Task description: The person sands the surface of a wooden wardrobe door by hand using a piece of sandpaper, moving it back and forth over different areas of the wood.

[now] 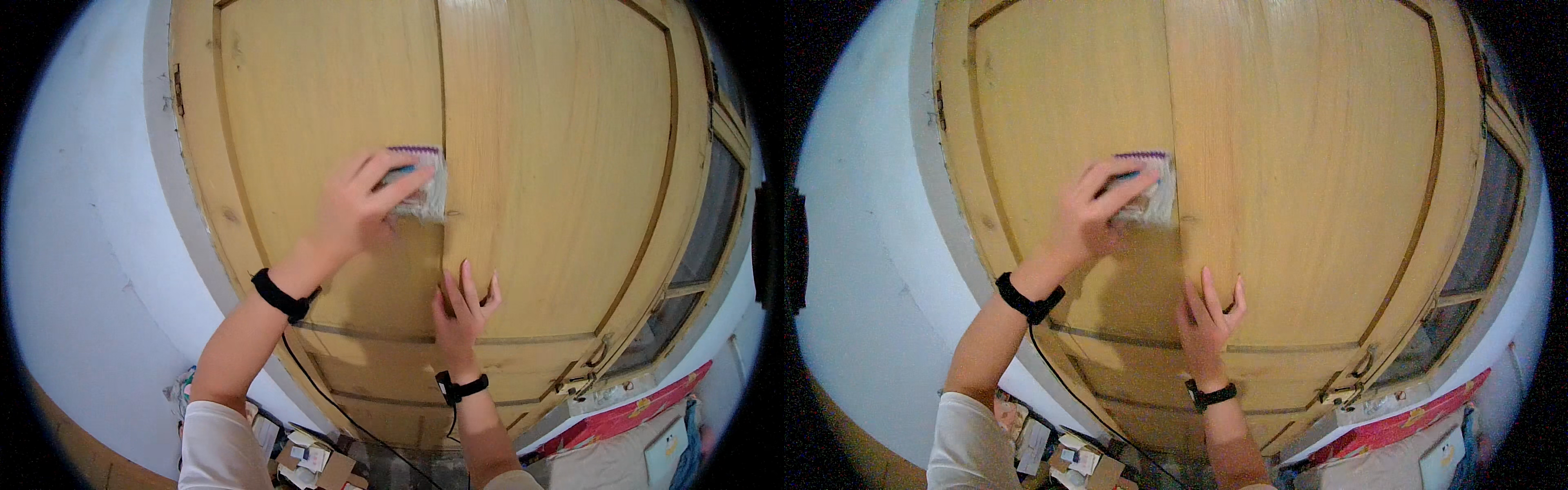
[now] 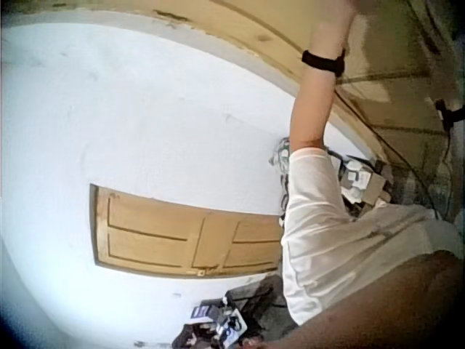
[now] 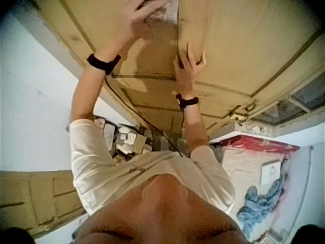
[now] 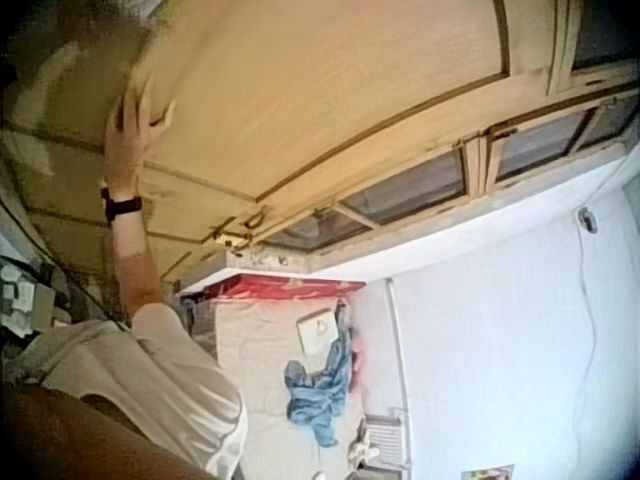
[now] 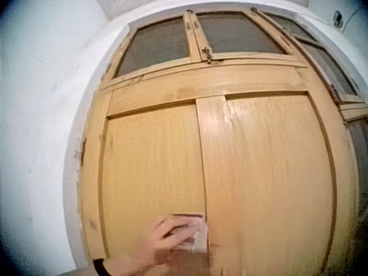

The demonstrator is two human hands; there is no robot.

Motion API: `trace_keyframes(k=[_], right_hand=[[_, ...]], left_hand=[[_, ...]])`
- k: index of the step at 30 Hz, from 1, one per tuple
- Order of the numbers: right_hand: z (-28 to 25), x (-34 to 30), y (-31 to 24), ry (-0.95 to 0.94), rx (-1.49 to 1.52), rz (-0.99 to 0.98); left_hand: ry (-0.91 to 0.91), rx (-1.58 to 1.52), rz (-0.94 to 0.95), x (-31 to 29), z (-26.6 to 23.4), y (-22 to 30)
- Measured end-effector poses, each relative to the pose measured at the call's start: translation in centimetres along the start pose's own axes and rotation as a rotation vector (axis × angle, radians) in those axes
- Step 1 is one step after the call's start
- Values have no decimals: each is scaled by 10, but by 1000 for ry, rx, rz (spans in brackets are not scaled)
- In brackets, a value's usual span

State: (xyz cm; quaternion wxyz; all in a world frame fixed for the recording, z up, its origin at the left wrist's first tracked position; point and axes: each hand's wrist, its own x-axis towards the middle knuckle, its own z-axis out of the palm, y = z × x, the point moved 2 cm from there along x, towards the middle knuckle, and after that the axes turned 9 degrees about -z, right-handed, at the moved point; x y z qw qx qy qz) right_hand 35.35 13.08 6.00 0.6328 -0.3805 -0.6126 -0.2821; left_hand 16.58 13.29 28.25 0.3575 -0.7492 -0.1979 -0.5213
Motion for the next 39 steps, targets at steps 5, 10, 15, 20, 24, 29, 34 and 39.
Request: trace_keyframes(k=[5,10,15,20,24,29,34,39], right_hand=[[1,-2,3,13,-11,-9],[2,-2,4,23,-37,-24],[3,-1,4,40,-53,-85],[6,-2,5,117,59,2],[1,2,3,114,55,19],[1,5,2,109,52,37],[3,3,2,142,125,72],[3,-1,7,110,133,102]], left_hand=[[11,35,-61,30,-15,2],[19,60,-45,29,-8,0],[53,40,-50,20,-2,-6],[38,44,-77,20,-2,-4],[44,24,-88,22,-1,-1],[89,-24,-111,48,-15,-10],[121,86,-75,79,-17,-15],[68,76,-88,60,-5,-7]])
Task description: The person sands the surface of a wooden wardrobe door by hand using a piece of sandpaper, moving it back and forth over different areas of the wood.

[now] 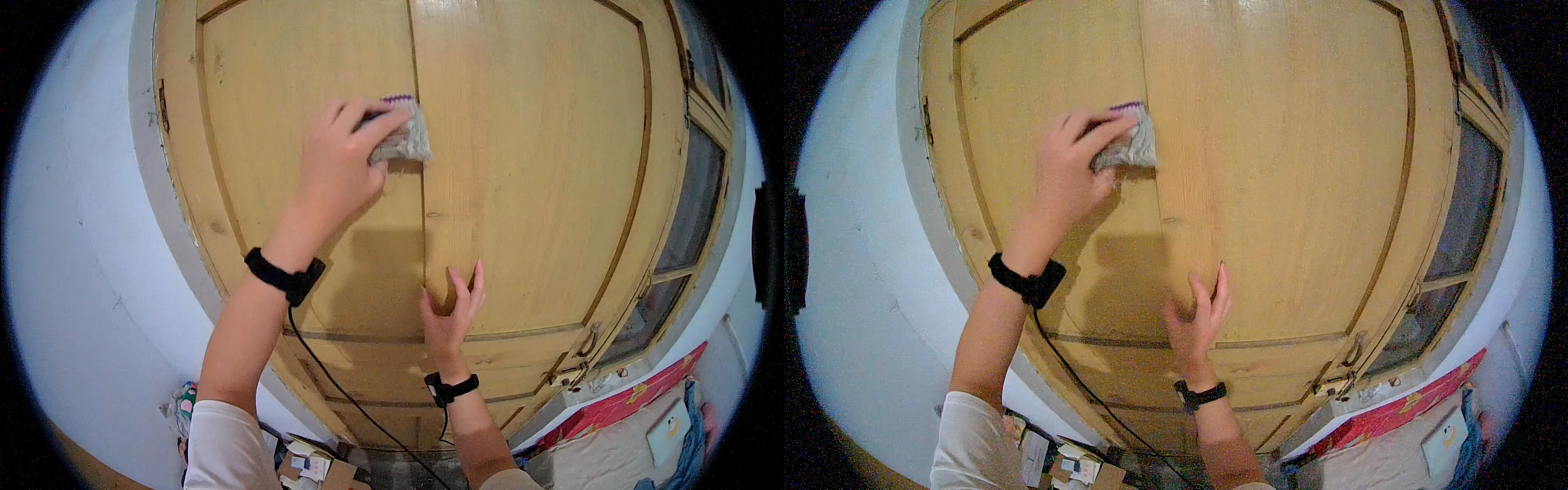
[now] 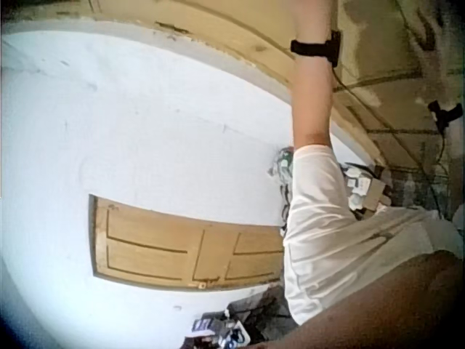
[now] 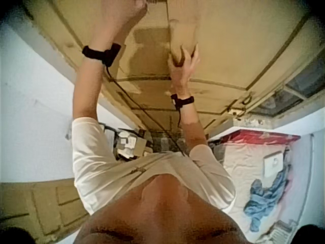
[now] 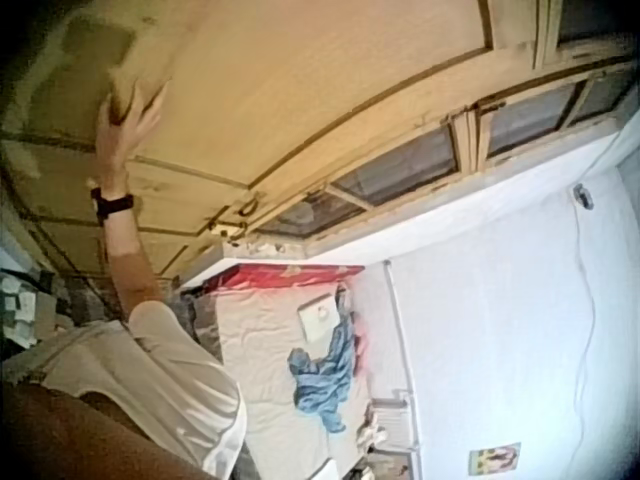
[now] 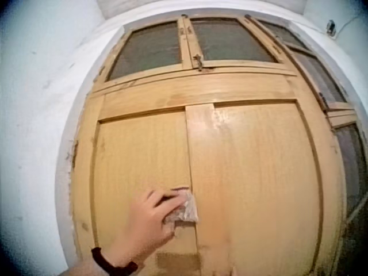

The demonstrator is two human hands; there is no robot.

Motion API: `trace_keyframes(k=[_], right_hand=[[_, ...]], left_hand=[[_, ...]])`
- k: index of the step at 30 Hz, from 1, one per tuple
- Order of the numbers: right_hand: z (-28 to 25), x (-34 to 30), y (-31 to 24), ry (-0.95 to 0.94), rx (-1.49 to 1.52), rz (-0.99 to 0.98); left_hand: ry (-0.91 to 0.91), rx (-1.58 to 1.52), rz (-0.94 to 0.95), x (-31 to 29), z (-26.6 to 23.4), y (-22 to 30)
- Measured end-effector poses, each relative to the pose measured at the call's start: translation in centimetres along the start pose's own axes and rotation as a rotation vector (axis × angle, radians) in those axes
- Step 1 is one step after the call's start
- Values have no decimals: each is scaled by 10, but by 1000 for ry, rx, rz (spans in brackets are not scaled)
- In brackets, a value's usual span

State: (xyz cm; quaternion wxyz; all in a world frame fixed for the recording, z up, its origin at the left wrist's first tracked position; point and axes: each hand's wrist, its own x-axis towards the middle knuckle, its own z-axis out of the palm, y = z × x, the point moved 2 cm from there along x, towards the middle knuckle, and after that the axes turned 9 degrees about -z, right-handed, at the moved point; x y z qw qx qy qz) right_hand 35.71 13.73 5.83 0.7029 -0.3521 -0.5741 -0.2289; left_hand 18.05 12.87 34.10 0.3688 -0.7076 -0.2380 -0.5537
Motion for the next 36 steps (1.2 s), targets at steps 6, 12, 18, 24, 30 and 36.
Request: trace_keyframes(k=[6,12,18,24,30,36], right_hand=[[-2,0,0,-11,-18,-1],[2,-4,1,-41,-8,15],[3,0,-1,23,2,6],[3,1,-4,38,-21,-18],[0,3,-7,8,-66,-1],[-2,3,-7,-13,-101,-5]], left_hand=[[-98,-42,-22,-44,6,13],[-138,-138,-24,-80,5,16],[-113,-117,-30,-51,-6,17],[-48,-23,13,-38,-3,15],[-85,-43,28,-69,7,15],[-141,-101,54,-106,11,12]])
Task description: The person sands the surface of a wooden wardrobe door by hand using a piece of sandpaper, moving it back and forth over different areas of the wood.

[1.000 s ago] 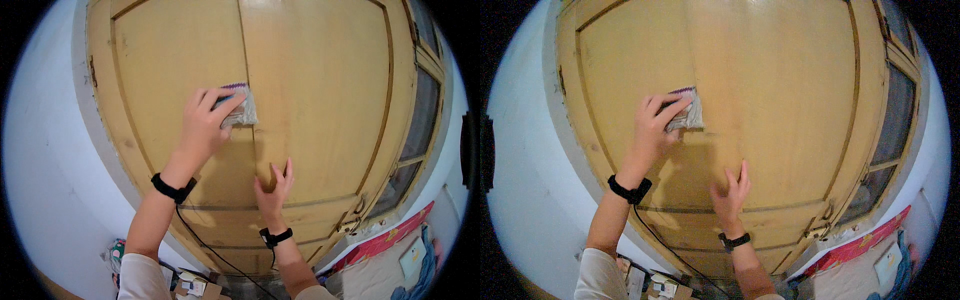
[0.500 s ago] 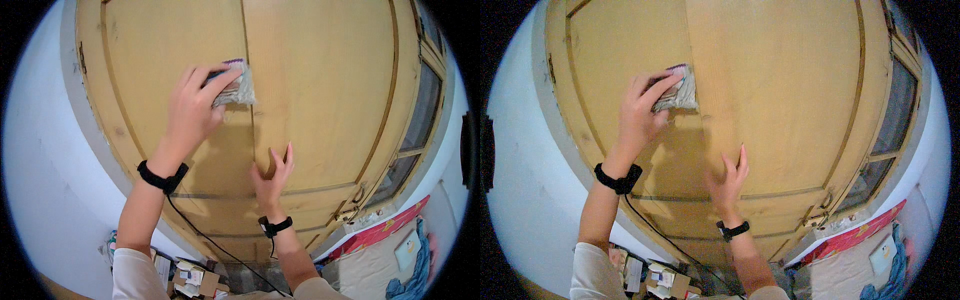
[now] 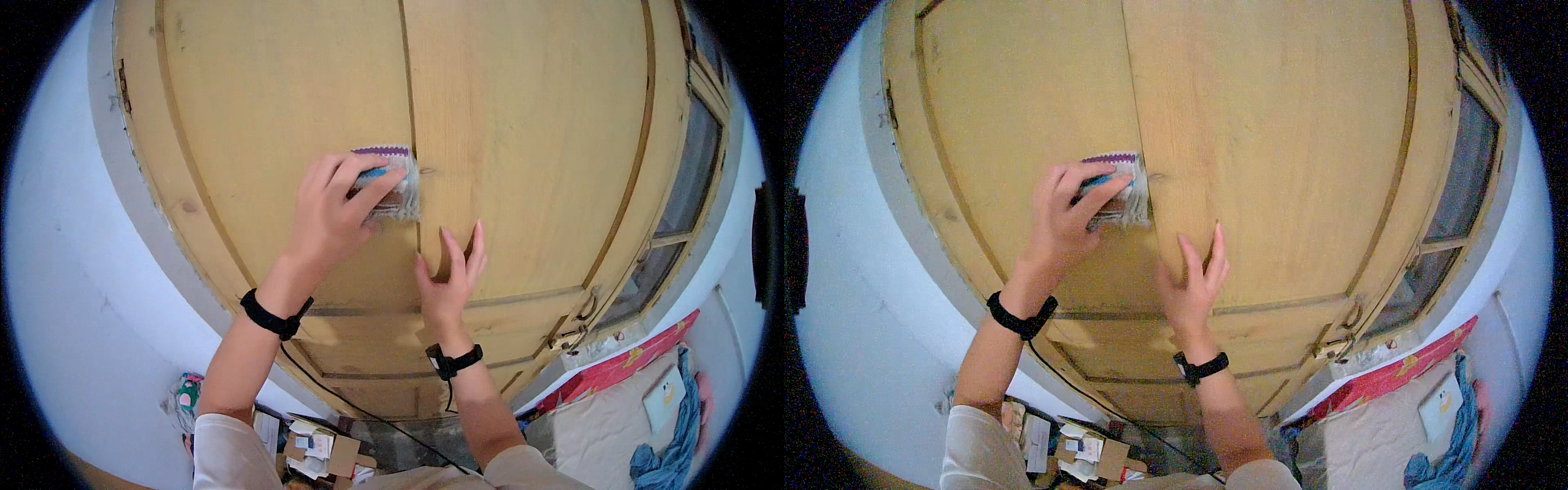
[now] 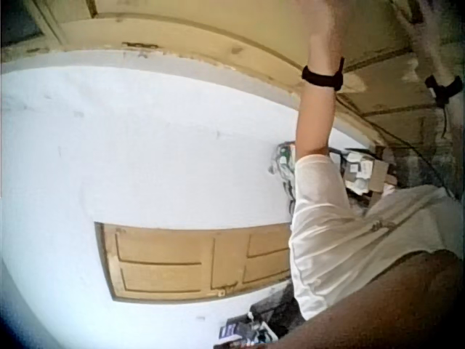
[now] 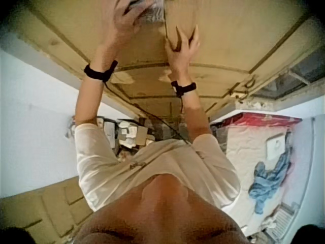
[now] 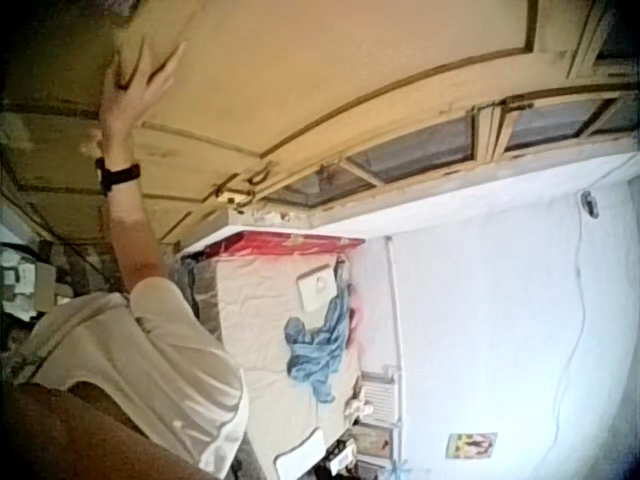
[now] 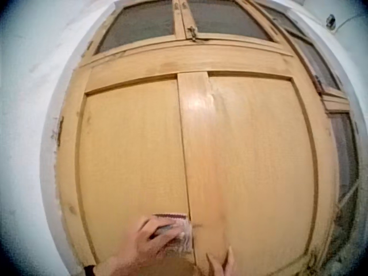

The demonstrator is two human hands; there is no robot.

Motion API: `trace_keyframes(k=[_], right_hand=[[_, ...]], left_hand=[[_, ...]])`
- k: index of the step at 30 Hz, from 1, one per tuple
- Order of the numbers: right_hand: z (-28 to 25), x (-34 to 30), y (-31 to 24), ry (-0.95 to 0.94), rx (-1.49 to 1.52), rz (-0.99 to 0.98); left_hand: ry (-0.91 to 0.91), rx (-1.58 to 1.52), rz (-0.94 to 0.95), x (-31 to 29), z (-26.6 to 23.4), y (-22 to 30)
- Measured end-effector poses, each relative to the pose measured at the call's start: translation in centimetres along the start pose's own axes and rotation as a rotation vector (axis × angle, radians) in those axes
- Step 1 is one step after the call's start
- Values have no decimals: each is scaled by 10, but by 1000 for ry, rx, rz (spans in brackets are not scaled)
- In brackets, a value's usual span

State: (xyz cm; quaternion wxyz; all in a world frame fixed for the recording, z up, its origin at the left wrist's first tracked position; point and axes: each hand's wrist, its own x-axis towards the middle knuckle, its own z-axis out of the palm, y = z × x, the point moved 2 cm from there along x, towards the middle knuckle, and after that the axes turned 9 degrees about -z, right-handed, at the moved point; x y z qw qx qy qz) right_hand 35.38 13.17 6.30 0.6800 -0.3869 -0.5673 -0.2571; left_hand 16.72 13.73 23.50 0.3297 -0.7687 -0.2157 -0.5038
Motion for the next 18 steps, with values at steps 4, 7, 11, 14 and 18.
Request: trace_keyframes(k=[4,7,11,14,18], right_hand=[[1,0,0,19,9,-2],[2,0,0,16,24,0],[1,2,-4,11,54,24],[2,0,-1,20,35,6],[2,0,0,3,24,0]], left_hand=[[-66,15,30,-20,2,6],[-120,57,24,-32,4,15],[-50,46,-25,-26,1,17],[5,67,-22,-16,-1,12],[-17,94,-13,-31,11,13]])
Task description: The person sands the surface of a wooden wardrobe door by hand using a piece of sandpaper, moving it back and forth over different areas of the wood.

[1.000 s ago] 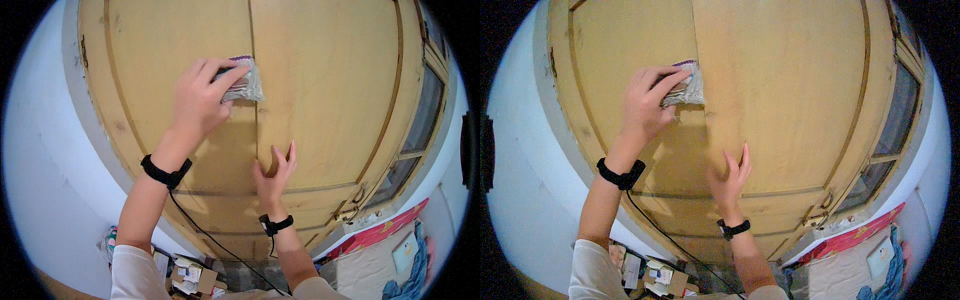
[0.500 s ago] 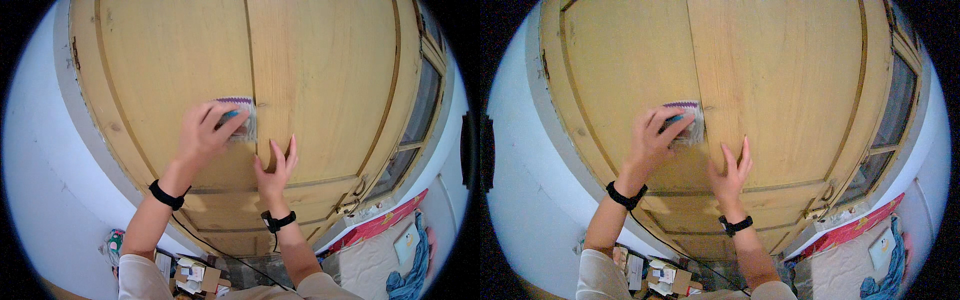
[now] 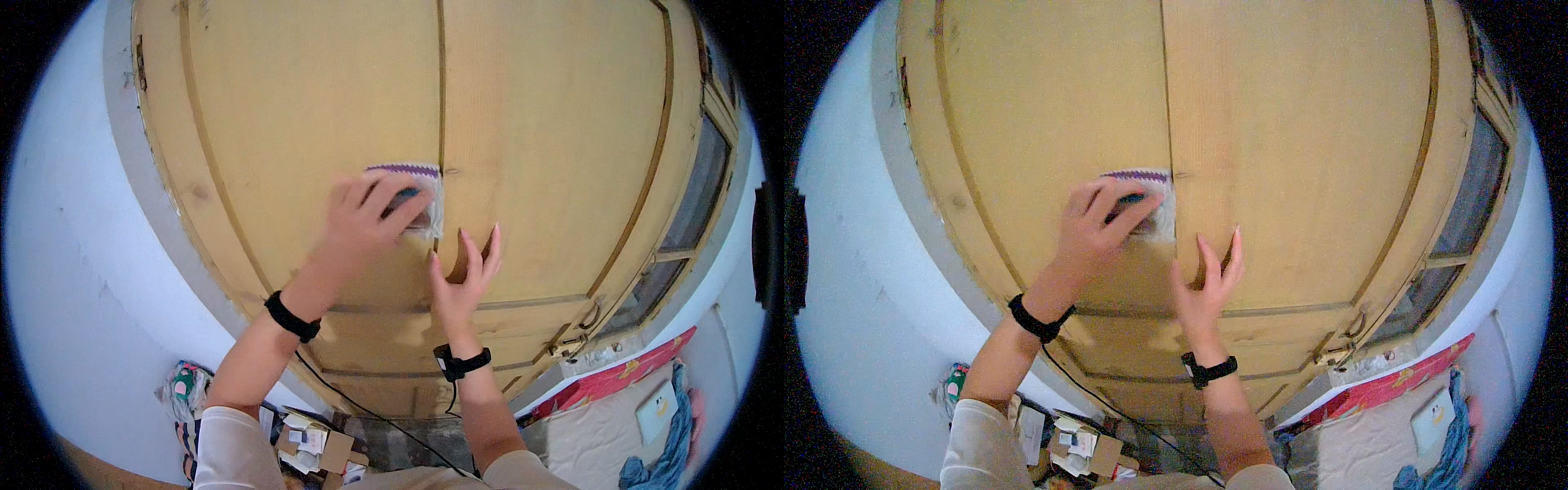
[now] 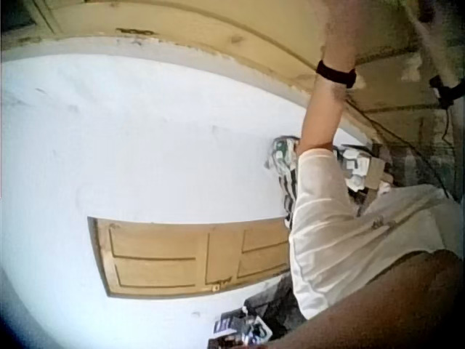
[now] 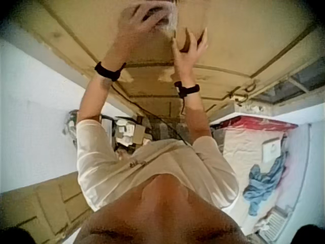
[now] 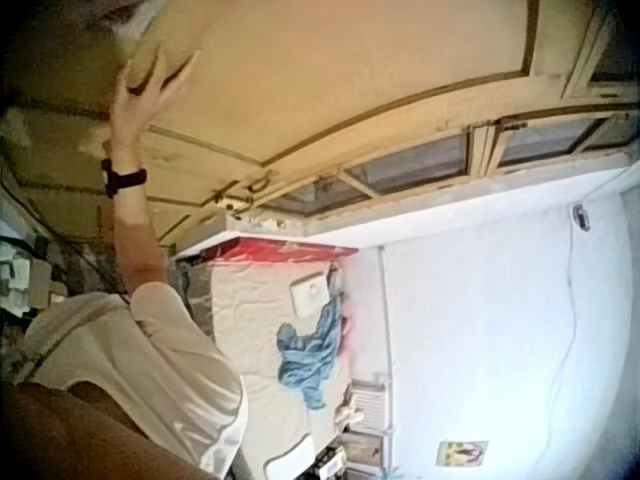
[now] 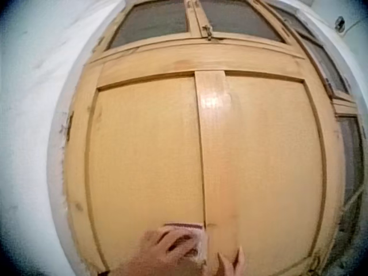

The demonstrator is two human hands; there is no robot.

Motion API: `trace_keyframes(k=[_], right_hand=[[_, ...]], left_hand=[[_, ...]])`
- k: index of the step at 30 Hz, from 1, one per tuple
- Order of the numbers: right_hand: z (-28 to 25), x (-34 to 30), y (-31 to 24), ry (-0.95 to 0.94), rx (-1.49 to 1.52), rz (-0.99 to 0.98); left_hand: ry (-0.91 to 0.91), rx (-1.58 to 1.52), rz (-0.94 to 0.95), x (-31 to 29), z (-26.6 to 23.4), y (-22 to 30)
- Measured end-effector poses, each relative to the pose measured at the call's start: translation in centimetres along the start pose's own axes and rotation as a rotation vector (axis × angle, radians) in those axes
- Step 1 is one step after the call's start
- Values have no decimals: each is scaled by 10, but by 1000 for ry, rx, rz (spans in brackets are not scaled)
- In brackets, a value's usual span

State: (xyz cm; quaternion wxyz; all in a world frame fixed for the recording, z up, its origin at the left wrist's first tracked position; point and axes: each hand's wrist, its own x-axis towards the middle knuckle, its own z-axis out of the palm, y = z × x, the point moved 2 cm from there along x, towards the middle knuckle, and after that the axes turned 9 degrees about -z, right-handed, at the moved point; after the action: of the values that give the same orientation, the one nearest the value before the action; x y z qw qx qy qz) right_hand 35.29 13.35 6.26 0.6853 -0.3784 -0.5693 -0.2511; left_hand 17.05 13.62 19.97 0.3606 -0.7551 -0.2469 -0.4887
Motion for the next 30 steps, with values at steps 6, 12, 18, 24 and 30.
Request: trace_keyframes(k=[6,12,18,24,30], right_hand=[[-2,0,-1,7,14,7],[-4,4,-9,2,18,18],[-5,5,-7,-18,16,6],[-5,4,-7,-25,11,12],[-6,5,-5,-38,-31,5]], left_hand=[[-25,-32,-66,-37,7,19],[-93,-50,-143,-82,16,32],[-88,-104,-178,-94,13,38],[-47,-129,-178,-73,9,33],[-71,-110,-181,-105,24,35]])
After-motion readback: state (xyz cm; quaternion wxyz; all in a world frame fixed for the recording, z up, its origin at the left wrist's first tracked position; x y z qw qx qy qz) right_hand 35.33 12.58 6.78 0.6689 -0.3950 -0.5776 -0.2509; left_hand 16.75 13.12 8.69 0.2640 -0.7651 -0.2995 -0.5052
